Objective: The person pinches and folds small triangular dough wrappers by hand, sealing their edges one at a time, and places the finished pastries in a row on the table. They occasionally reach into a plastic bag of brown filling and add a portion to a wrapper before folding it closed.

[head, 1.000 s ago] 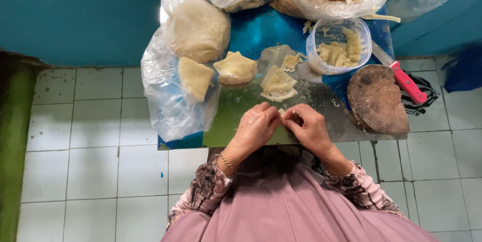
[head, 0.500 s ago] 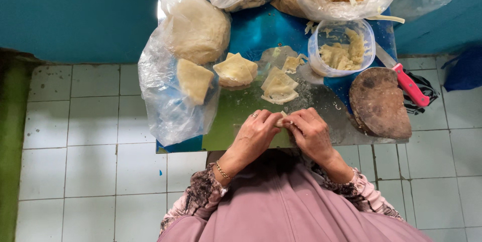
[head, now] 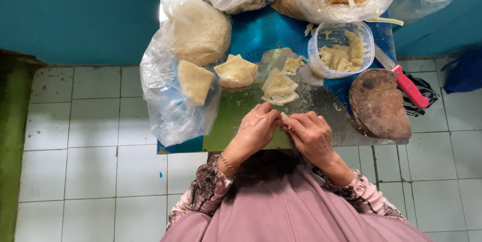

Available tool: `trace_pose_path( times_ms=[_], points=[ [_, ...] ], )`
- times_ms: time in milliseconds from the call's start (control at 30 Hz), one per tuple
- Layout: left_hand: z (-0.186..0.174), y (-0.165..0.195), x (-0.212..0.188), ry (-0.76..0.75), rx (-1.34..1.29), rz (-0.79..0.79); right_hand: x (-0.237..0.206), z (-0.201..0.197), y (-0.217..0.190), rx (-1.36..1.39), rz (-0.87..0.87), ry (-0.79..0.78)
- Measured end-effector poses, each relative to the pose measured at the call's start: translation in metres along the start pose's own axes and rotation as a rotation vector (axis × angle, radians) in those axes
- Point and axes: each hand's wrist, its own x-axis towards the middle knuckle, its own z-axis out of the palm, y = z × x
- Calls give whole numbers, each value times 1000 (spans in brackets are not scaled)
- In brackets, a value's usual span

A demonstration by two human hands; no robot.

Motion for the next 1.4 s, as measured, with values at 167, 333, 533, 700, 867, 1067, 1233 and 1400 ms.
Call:
trace_pose_path(
  times_ms=[167,333,533,700,867,1067,1233,1400],
  points=[
    [-5,1,-6,50,-17,90,3,8,7,108,131,4],
    [1,-2,-11,36,130,184,3,9,4,33,142,-3],
    [2,-3,-4,33,71,84,3,4,-2,-41,35,40],
    [-4,0,1,39,68,59,4,9,7,59,79,36],
    [-3,-1,-2,71,82,147,2,13,8,63,167,30],
    [3,-5,-1,79,121,102,1,5,2,-56,38,62],
    [4,-5,0,121,59,105,9,3,10,-32,43,15],
    [9,-6,0,88,210,101,13,2,11,-117,16,17]
  ],
)
